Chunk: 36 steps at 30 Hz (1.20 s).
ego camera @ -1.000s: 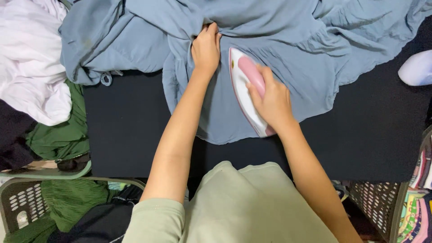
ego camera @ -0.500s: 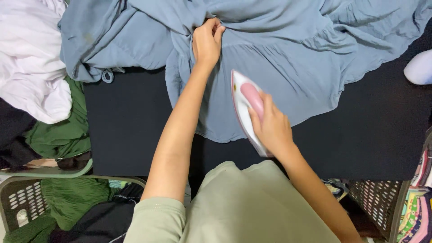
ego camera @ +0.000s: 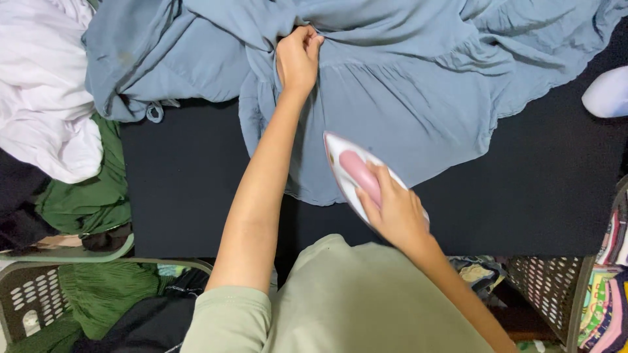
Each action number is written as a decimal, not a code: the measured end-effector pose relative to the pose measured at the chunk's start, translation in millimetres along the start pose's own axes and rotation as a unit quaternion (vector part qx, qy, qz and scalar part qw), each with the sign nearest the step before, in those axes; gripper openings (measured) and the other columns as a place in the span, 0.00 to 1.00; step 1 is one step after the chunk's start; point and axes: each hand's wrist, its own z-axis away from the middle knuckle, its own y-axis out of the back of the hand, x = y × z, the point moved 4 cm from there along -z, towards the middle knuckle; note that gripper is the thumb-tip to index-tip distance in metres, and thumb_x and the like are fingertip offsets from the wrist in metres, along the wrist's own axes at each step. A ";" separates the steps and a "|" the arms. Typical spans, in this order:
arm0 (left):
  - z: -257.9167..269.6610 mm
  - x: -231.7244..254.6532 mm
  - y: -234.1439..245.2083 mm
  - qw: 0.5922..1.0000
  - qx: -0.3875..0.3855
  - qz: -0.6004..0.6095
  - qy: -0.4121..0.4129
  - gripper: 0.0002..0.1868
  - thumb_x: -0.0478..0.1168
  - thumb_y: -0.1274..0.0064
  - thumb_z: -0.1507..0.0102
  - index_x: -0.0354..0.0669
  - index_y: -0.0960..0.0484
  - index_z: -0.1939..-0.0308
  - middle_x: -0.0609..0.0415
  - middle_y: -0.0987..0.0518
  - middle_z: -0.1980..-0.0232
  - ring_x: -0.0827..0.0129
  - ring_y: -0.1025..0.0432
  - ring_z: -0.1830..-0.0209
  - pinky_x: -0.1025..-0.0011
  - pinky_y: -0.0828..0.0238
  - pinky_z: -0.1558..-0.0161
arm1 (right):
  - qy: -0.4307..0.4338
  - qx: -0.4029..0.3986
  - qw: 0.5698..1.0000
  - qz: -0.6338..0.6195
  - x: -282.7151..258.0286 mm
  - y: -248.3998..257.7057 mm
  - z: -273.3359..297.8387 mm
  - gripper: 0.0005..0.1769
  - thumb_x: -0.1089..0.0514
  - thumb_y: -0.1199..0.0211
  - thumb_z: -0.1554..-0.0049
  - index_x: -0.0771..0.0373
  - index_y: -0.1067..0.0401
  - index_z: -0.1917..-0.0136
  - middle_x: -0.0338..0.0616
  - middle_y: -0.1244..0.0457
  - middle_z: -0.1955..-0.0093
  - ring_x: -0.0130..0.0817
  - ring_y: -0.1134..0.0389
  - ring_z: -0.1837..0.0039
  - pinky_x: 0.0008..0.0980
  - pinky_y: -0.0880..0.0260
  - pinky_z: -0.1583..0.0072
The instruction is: The recorder is ironing a blue dress on a black surface.
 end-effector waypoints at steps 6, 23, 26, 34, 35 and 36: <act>-2.5 -6.7 -3.7 1.000 -0.006 0.011 0.022 0.09 0.38 0.37 0.40 0.35 0.20 0.66 0.48 0.22 0.75 0.63 0.29 0.78 0.66 0.32 0.71 | -0.028 0.068 0.997 -0.013 5.8 -5.5 0.6 0.25 0.51 0.37 0.40 0.64 0.35 0.34 0.66 0.31 0.46 0.66 0.29 0.50 0.54 0.28 0.51; 18.0 24.9 2.9 0.987 -0.020 -0.114 -0.107 0.07 0.37 0.42 0.34 0.42 0.21 0.52 0.49 0.20 0.56 0.51 0.25 0.59 0.58 0.28 0.57 | -0.058 0.120 0.987 -0.092 48.2 38.4 7.0 0.30 0.55 0.27 0.47 0.63 0.26 0.32 0.61 0.30 0.43 0.47 0.25 0.42 0.37 0.27 0.43; 21.8 64.8 0.5 0.959 -0.002 -0.173 -0.223 0.16 0.42 0.40 0.38 0.44 0.23 0.49 0.51 0.23 0.49 0.50 0.26 0.55 0.56 0.30 0.54 | -0.104 0.147 0.978 -0.107 83.0 44.3 40.9 0.30 0.56 0.28 0.46 0.65 0.27 0.31 0.60 0.30 0.42 0.41 0.25 0.42 0.34 0.27 0.42; 1.9 34.4 -59.6 0.967 -0.077 -0.168 -0.174 0.12 0.41 0.35 0.41 0.45 0.23 0.60 0.52 0.23 0.59 0.52 0.25 0.57 0.56 0.28 0.56 | -0.084 0.154 0.982 -0.070 78.4 48.7 -14.2 0.30 0.57 0.28 0.45 0.68 0.27 0.31 0.62 0.30 0.44 0.43 0.24 0.44 0.35 0.26 0.43; -1.7 34.4 -58.8 0.974 -0.067 -0.157 -0.148 0.11 0.40 0.36 0.41 0.45 0.23 0.61 0.52 0.22 0.59 0.52 0.25 0.57 0.55 0.29 0.57 | -0.052 0.159 0.983 -0.074 72.0 48.8 -29.5 0.29 0.56 0.29 0.44 0.69 0.27 0.31 0.63 0.30 0.43 0.46 0.24 0.43 0.36 0.26 0.42; -5.3 34.4 -57.7 0.980 -0.057 -0.145 -0.121 0.11 0.39 0.36 0.41 0.44 0.23 0.61 0.52 0.22 0.60 0.51 0.25 0.58 0.55 0.29 0.59 | -0.019 0.163 0.983 -0.077 65.2 48.8 -44.6 0.28 0.56 0.29 0.42 0.69 0.28 0.31 0.63 0.30 0.42 0.49 0.24 0.42 0.38 0.26 0.41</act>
